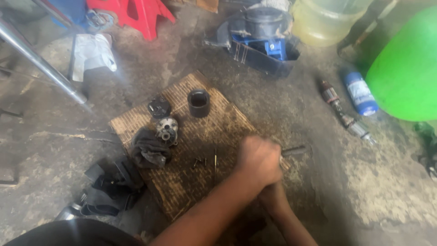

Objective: The person is sitting on the floor in a workshop, cleaning a metallic mechanical component. They use a small metal tool to scrape the surface of the part and then wipe it with a cloth. The person handles the part with both hands, turning it over to clean different sides.

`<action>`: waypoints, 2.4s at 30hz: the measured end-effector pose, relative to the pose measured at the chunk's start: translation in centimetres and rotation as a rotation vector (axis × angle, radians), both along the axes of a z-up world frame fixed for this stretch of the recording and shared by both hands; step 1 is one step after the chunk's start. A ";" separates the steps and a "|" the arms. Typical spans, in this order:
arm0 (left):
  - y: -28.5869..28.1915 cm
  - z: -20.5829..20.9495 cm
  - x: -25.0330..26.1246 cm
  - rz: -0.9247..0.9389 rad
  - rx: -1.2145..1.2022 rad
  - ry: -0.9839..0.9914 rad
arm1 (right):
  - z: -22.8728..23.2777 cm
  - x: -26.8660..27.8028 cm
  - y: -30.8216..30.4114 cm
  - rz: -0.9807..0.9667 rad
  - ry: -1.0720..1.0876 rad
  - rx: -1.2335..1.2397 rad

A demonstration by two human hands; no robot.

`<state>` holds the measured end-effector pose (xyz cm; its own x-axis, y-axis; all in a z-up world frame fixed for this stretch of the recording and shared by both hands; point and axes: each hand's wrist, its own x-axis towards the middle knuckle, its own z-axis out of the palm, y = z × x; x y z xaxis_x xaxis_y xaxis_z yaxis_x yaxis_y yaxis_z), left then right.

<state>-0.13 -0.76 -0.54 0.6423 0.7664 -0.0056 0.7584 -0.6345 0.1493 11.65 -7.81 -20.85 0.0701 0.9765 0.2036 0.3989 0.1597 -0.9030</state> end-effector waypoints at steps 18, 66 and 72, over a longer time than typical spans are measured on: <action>0.7 -0.5 0.1 0.030 -0.018 -0.032 | 0.8 -0.9 -1.1 -0.305 0.241 -0.359; 0.7 0.8 0.6 0.005 -0.047 0.078 | 2.1 -0.6 -1.2 -0.133 0.224 -0.178; 0.6 0.7 0.9 -0.016 -0.020 0.116 | 0.2 0.4 -1.7 -0.180 -0.207 -0.140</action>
<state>0.76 -0.14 0.15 0.6487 0.7550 -0.0959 0.7610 -0.6444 0.0742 12.08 -9.56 -20.62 0.2152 0.9719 0.0955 0.5873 -0.0507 -0.8078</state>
